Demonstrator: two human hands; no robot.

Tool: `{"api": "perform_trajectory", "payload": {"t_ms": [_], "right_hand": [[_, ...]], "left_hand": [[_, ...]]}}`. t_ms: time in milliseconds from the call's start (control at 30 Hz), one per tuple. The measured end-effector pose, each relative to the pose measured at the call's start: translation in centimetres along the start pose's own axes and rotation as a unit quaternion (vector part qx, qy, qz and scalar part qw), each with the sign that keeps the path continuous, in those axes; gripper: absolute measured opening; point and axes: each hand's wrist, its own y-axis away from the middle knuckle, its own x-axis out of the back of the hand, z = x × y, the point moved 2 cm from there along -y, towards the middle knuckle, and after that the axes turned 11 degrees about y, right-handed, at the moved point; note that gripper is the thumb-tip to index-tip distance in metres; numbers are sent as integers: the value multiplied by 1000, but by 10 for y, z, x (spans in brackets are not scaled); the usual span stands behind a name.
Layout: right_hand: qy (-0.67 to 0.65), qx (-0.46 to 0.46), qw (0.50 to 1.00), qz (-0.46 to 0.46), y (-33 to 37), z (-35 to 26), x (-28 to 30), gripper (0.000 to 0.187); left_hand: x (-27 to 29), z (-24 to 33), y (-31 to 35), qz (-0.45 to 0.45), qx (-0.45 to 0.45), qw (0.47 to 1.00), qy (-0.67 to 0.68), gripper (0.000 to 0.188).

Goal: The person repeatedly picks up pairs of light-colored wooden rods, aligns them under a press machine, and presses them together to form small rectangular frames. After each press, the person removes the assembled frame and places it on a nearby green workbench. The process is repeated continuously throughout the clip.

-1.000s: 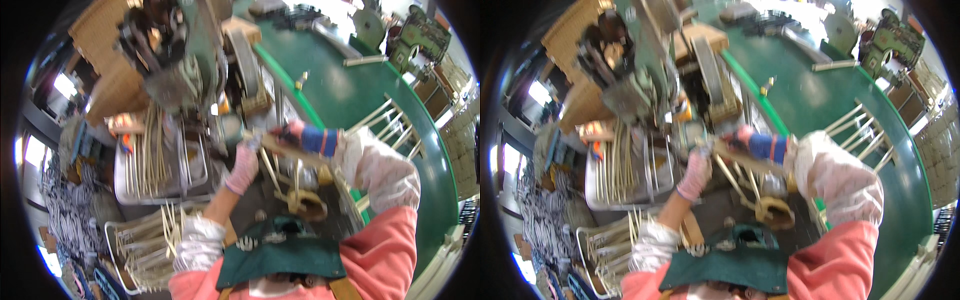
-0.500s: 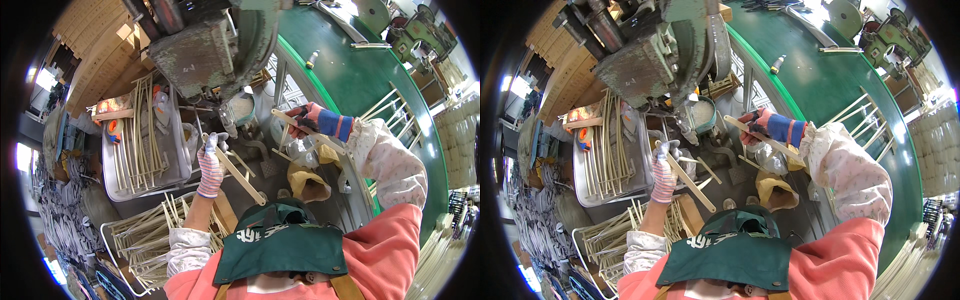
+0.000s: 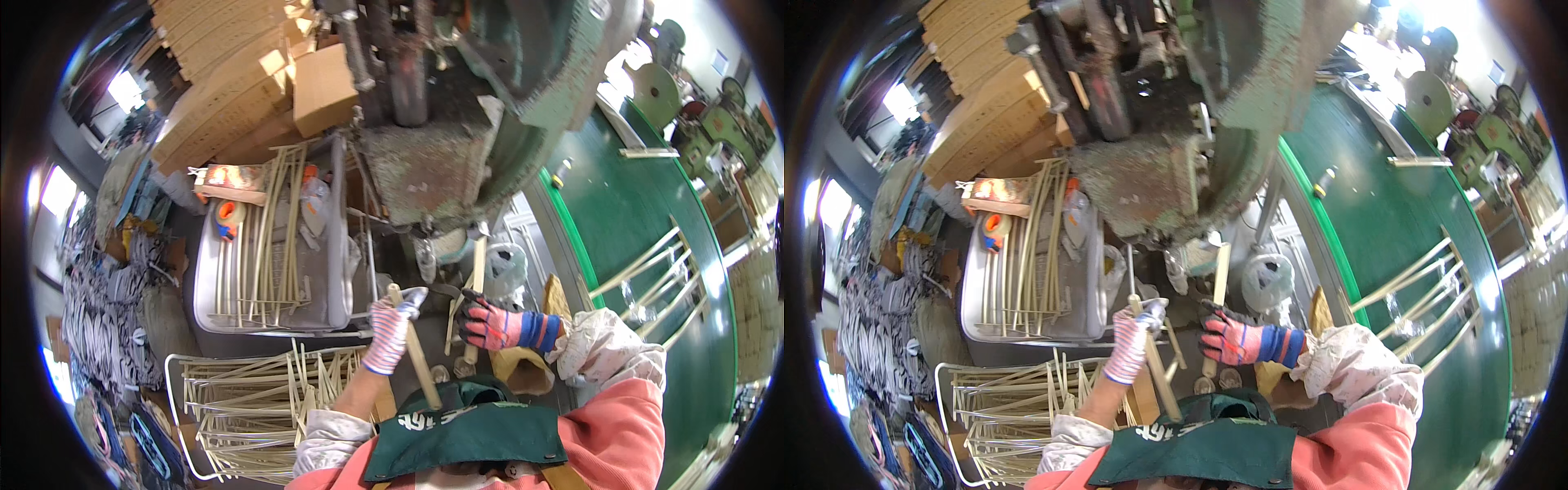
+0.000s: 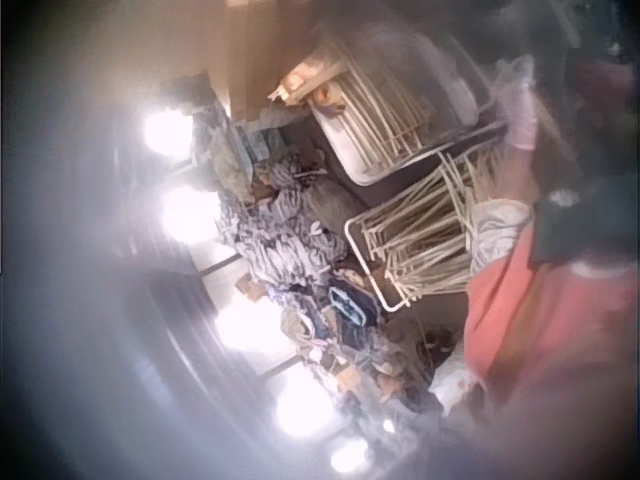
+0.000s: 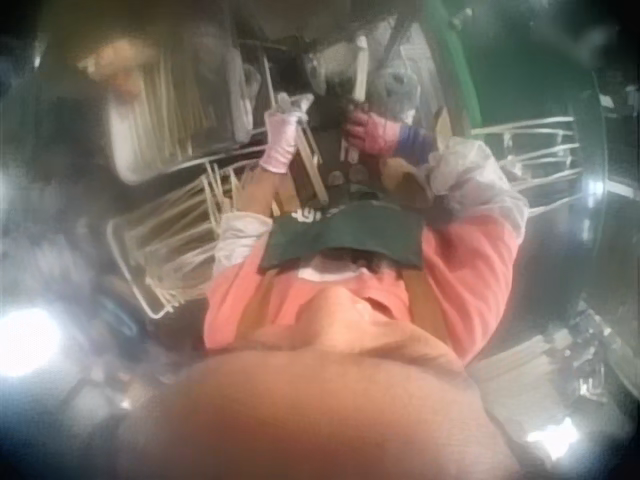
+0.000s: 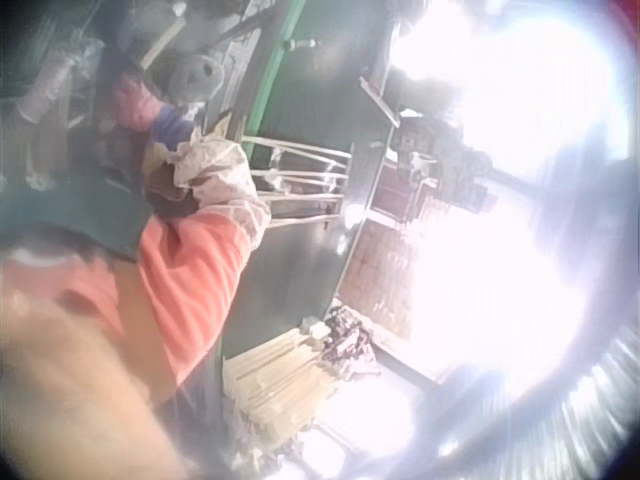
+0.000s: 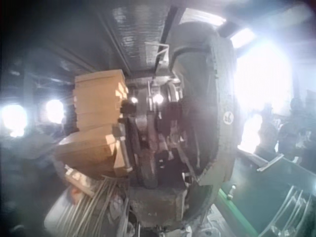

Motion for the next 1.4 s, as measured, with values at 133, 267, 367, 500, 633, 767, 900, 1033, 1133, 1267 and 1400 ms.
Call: {"api": "perform_trajectory", "payload": {"t_ms": [133, 267, 367, 500, 633, 767, 900, 1033, 1133, 1267, 1400], "right_hand": [[-34, 114, 990, 79, 4, 7, -14, 26], [-47, 103, 989, 95, 4, 14, -17, 28], [-51, 114, 989, 80, 6, 20, -15, 30], [-87, 119, 986, 82, 15, 33, -9, 14], [-106, -237, 964, 59, 30, 95, -36, 22], [-117, -346, 921, 133, 34, 159, -116, 11], [-248, -403, 875, 100, 42, 158, -182, 13], [-289, -417, 857, 87, 43, 142, -187, 15], [-309, -419, 849, 86, 37, 141, -176, 17], [-325, -419, 843, 86, 32, 147, -174, 19], [-344, -423, 834, 89, 31, 152, -180, 21]], "left_hand": [[-30, -2, -19, 55, -9, 997, 57, 18], [-46, 3, -32, 32, -2, 998, 59, 20], [-55, 1, -35, 43, 10, 996, 73, 18], [-62, -4, -39, 56, 10, 994, 98, 16], [-62, -7, -40, 75, 25, 995, 59, 12], [-67, -13, -38, 85, -6, 991, 101, 12], [-75, -24, -35, 118, 40, 990, 70, 17], [-79, -22, -32, 71, 11, 984, 166, 15], [-75, -14, -29, 83, -10, 981, 175, 17], [-76, -4, -32, 61, -28, 981, 181, 19], [-73, -7, -37, 47, 0, 984, 169, 14]]}}
